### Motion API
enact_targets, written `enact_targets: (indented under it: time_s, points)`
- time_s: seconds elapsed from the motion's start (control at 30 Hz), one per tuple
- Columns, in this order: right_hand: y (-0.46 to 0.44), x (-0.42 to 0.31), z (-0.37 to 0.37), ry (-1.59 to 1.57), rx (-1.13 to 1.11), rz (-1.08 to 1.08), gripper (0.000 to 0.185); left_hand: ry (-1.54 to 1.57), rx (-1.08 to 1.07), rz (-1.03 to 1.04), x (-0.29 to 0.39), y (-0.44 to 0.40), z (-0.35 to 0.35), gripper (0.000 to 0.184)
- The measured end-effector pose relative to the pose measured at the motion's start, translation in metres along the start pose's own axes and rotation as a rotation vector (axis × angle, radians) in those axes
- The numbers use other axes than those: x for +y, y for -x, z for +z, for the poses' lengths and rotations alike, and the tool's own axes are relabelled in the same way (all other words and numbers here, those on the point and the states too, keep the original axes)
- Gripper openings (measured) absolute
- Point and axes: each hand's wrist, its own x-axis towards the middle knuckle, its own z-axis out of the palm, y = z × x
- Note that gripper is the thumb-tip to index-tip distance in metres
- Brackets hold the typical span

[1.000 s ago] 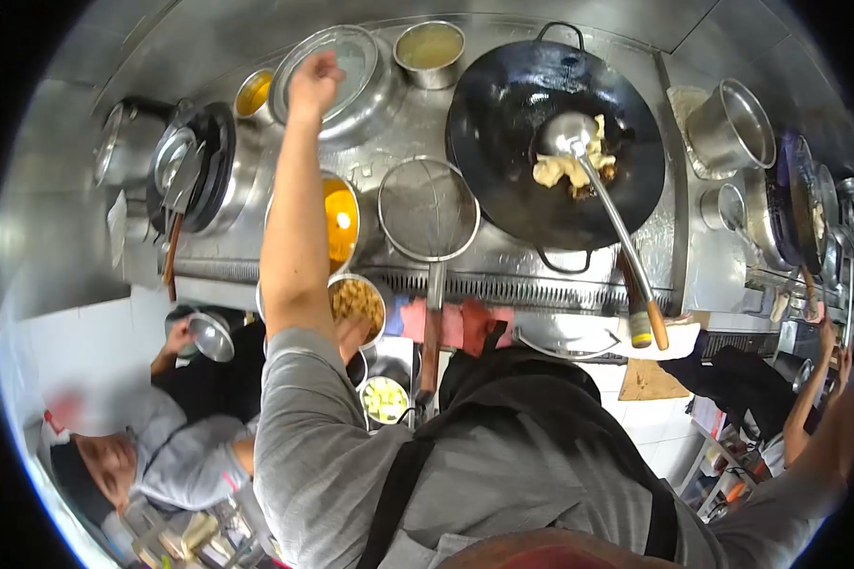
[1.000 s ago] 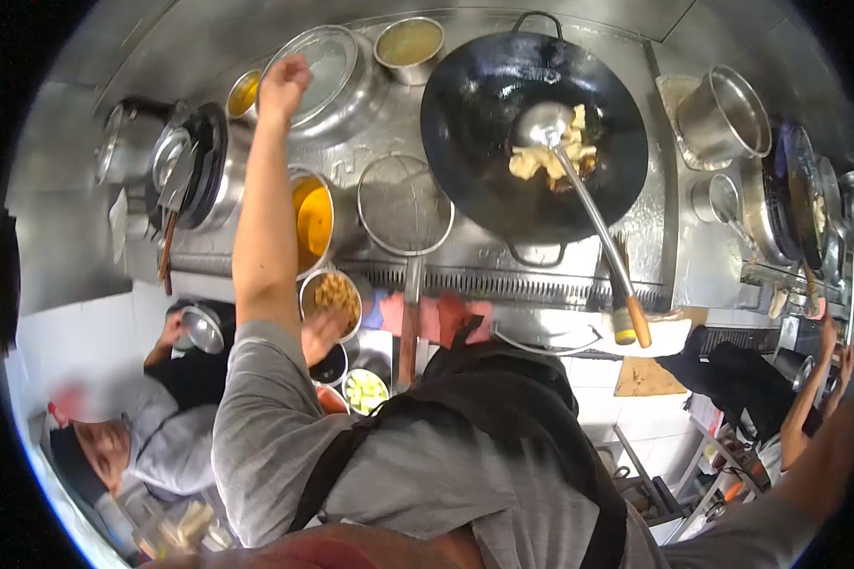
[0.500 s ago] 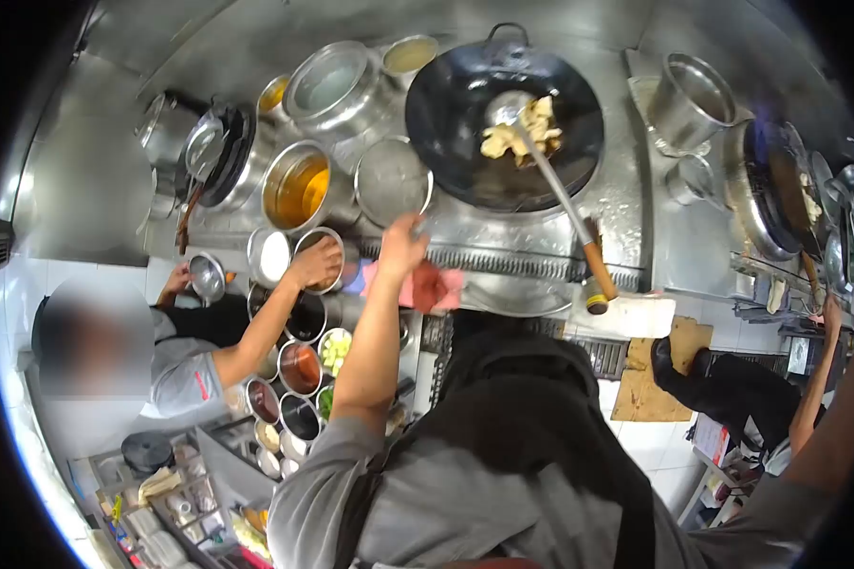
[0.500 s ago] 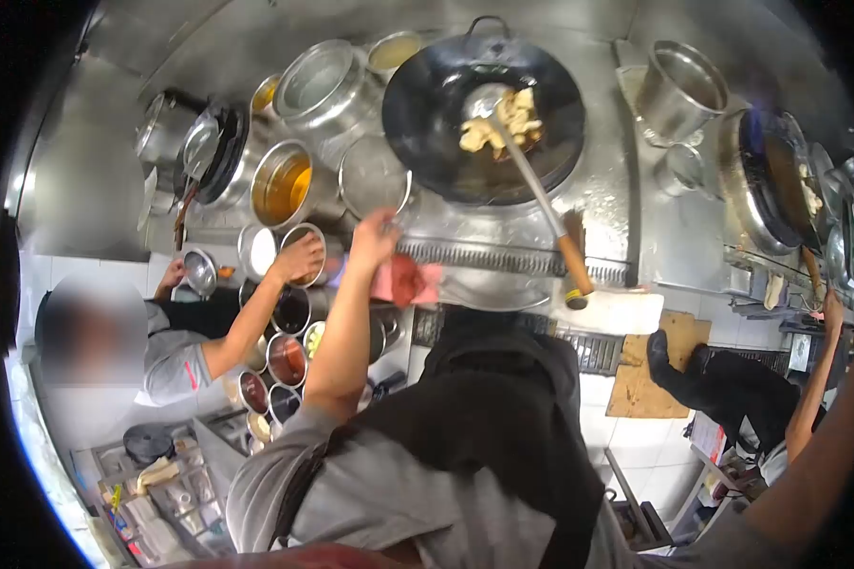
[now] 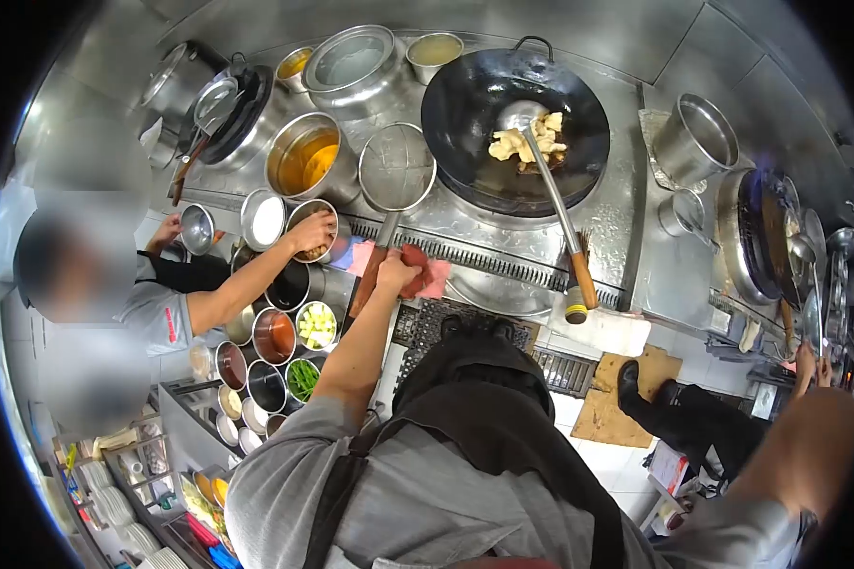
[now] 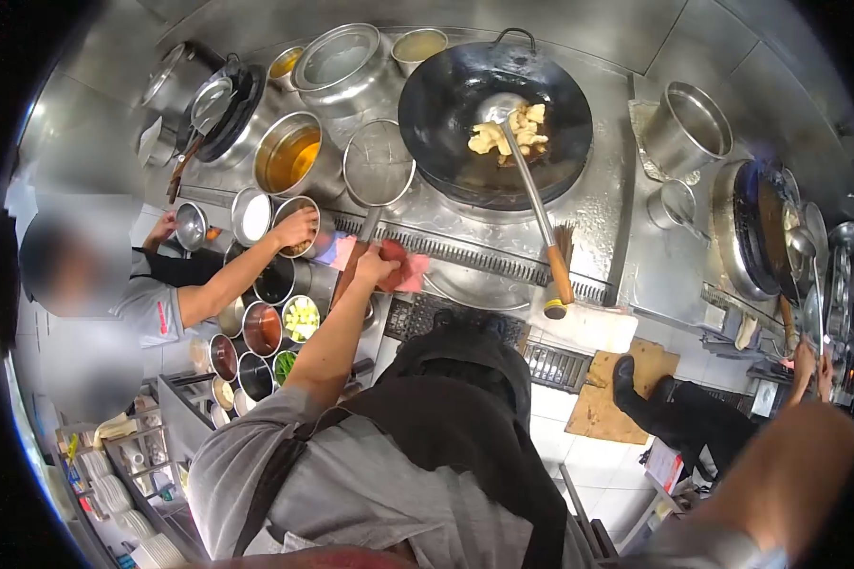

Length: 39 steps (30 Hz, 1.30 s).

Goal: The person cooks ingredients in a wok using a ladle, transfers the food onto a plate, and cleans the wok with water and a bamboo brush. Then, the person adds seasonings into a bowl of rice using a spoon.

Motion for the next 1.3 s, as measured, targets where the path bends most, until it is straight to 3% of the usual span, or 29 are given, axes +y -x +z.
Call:
enact_targets:
  time_s: [0.07, 0.1, 0.13, 0.17, 0.2, 0.23, 0.27, 0.3, 0.33, 0.37, 0.4, 0.47, 0.53, 0.57, 0.6, 0.63, 0.73, 1.3]
  points:
    - [0.023, -0.008, -0.020, -0.336, 0.138, 0.056, 0.053, -0.065, -0.028, 0.039, 0.003, 0.006, -0.006, 0.068]
    - [0.090, 0.025, -0.049, 0.190, 0.372, -0.172, 0.031, -0.025, -0.042, 0.026, 0.005, 0.011, -0.007, 0.071]
    - [0.155, 0.057, -0.078, 0.752, 0.737, -0.249, 0.037, -0.085, -0.044, 0.059, -0.003, 0.009, 0.000, 0.076]
    - [0.174, 0.128, -0.068, 0.849, 1.241, -0.084, 0.030, -0.088, -0.055, 0.065, 0.002, 0.019, -0.004, 0.079]
    - [0.198, 0.198, -0.049, 0.934, 1.743, 0.130, 0.028, -0.112, 0.049, 0.214, -0.017, 0.014, 0.015, 0.075]
    - [0.276, 0.242, -0.035, 1.246, 1.640, 0.659, 0.028, -0.110, 0.153, 0.334, -0.029, 0.010, 0.026, 0.075]
    - [0.384, 0.302, -0.025, 1.335, 1.582, 0.761, 0.029, -0.098, 0.111, 0.310, -0.022, 0.016, 0.018, 0.075]
    - [0.380, 0.332, 0.003, 0.315, 2.022, 1.146, 0.027, -0.064, 0.147, 0.348, -0.023, 0.013, 0.017, 0.074]
    - [0.463, 0.382, 0.024, 0.388, 1.802, 1.259, 0.021, -0.029, 0.174, 0.380, -0.024, 0.016, 0.019, 0.073]
    - [0.579, 0.438, 0.046, 0.936, 1.136, 1.469, 0.024, -0.003, 0.139, 0.339, -0.020, 0.020, 0.014, 0.069]
    - [0.451, 0.434, 0.071, 0.272, 1.678, 1.520, 0.031, -0.016, 0.145, 0.316, -0.020, 0.022, 0.016, 0.069]
    - [0.495, 0.488, 0.086, 0.404, 1.348, 1.742, 0.037, -0.066, 0.162, 0.358, -0.017, 0.022, 0.015, 0.068]
    - [0.600, 0.562, 0.091, 1.087, 1.024, 1.596, 0.038, -0.049, 0.111, 0.273, -0.009, 0.026, 0.010, 0.068]
    - [0.543, 0.546, 0.089, 1.433, 0.731, 1.452, 0.040, -0.042, 0.127, 0.303, -0.009, 0.025, 0.011, 0.068]
    - [0.664, 0.603, 0.084, 1.545, 0.406, 1.219, 0.036, -0.040, 0.135, 0.338, -0.010, 0.023, 0.010, 0.068]
    - [0.619, 0.591, 0.083, 1.422, 0.592, 1.406, 0.036, -0.068, 0.201, 0.378, -0.014, 0.023, 0.015, 0.067]
    - [0.591, 0.596, 0.074, 1.297, 0.710, 1.531, 0.036, -0.102, 0.147, 0.310, -0.005, 0.027, 0.008, 0.065]
    - [0.560, 0.577, 0.081, 1.169, 0.818, 1.601, 0.033, -0.092, 0.119, 0.266, -0.017, 0.019, 0.014, 0.072]
